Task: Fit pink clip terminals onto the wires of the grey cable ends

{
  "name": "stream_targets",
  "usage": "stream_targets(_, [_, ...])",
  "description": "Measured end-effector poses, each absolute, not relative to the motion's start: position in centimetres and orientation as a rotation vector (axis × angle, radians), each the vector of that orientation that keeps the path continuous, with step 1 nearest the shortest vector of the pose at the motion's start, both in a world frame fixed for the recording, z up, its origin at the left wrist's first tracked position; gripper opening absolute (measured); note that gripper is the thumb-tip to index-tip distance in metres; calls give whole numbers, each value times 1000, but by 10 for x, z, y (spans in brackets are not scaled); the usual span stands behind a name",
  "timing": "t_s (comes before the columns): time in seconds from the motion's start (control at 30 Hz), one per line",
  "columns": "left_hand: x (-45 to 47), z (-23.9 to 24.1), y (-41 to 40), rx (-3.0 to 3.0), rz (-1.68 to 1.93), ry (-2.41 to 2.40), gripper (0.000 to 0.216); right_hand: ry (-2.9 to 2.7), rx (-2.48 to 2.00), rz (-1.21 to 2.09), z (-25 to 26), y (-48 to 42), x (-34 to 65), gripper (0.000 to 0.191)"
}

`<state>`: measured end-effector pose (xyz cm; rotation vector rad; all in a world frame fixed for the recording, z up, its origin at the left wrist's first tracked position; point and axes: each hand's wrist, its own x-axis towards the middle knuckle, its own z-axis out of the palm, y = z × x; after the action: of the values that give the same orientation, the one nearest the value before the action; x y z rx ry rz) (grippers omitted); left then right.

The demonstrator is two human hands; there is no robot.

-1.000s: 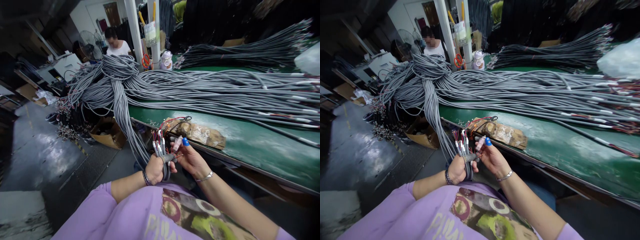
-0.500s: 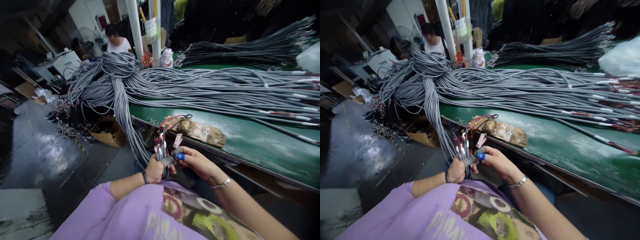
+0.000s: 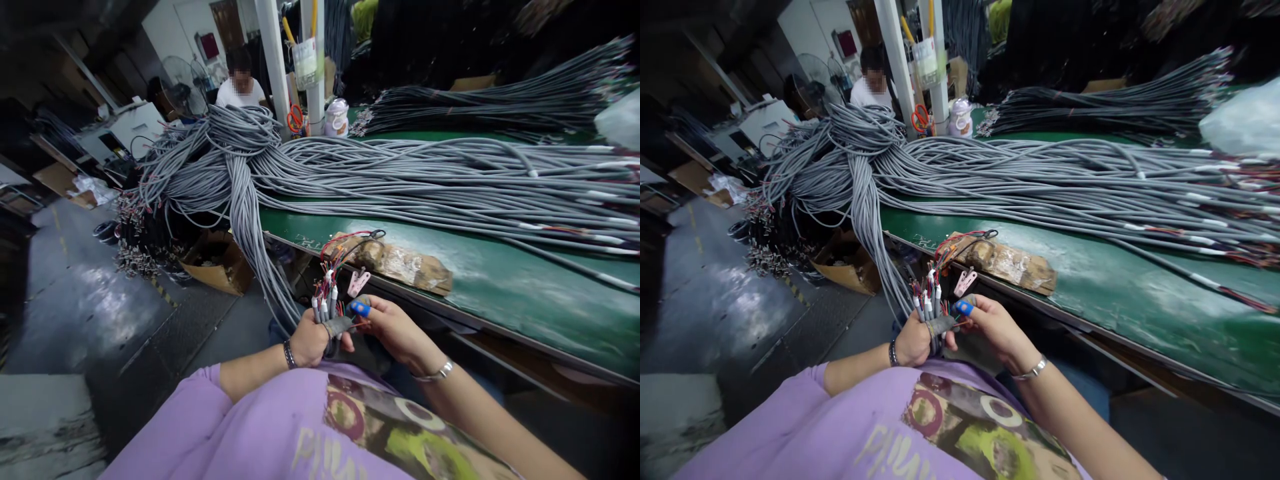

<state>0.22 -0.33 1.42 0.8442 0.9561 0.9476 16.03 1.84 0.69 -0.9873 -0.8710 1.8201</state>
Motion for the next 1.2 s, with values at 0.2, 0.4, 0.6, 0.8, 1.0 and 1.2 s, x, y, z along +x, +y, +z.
stream_targets(0.2, [11, 25, 0, 707, 1026, 934, 41, -538, -830, 1862, -1, 34, 160, 47])
stream_targets(0.4, [23, 25, 6, 704, 1045, 970, 41, -605, -733, 1817, 9, 41, 144, 41])
stream_targets(0.6, [25, 20, 8, 708, 1050, 989, 43, -608, -681, 1827, 11, 39, 139, 38])
stream_targets(0.8, [25, 19, 9, 695, 1042, 992, 42, -590, -719, 1860, 6, 41, 141, 42])
stream_targets(1.0, [18, 18, 2, 710, 1043, 988, 38, -485, -758, 1894, 5, 44, 151, 49])
stream_targets(1.2, [16, 23, 4, 635, 1125, 994, 39, -599, -812, 1831, 14, 44, 152, 34])
